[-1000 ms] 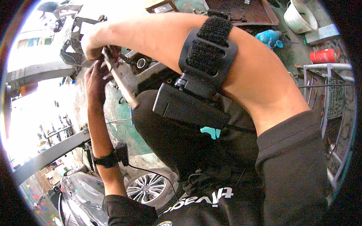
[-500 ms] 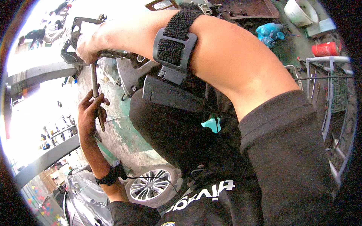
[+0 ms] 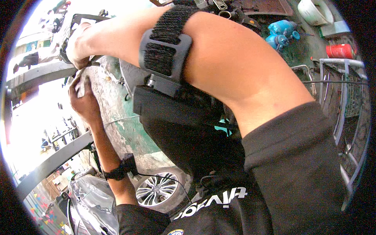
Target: The person is sitting on the floor of a workshop, working on a car engine block. They use a socket wrench to tighten bolts on the engine head, methodically moving from one bolt to the next.
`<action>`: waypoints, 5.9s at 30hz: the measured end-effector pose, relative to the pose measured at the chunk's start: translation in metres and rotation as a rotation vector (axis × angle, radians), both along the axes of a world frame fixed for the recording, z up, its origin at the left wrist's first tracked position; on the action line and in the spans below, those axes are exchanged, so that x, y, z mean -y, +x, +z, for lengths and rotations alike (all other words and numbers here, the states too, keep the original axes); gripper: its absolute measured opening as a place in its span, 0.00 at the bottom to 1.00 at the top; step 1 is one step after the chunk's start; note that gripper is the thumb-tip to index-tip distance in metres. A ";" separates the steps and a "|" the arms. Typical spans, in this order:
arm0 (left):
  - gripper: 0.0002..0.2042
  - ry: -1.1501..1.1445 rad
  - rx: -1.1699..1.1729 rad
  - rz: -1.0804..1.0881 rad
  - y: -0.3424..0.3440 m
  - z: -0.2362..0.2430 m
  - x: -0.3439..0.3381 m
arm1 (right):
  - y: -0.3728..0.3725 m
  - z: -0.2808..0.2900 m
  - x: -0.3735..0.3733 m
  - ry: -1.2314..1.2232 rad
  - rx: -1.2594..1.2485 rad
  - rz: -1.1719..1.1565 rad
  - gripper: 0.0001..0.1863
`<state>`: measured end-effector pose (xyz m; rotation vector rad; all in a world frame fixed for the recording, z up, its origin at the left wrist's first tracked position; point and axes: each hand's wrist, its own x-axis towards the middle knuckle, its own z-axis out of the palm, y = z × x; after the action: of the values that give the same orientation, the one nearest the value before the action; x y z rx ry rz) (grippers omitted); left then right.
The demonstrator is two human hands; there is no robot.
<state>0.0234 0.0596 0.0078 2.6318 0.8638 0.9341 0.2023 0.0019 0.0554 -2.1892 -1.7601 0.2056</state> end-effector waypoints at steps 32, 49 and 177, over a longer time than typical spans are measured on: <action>0.15 -1.077 0.222 -0.374 0.078 -0.054 0.011 | 0.028 0.001 0.043 0.007 -0.011 -0.204 0.14; 0.20 -2.111 0.482 -0.680 -0.001 0.020 0.081 | -0.011 -0.011 0.016 -0.056 -0.224 -0.068 0.16; 0.15 -0.749 0.081 -0.385 0.073 -0.089 0.016 | 0.057 -0.055 0.044 0.236 0.224 0.147 0.39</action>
<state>0.0965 0.0440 -0.0813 1.9843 0.5131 0.4795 0.2594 -0.0419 0.0009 -1.9789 -1.9534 -0.2126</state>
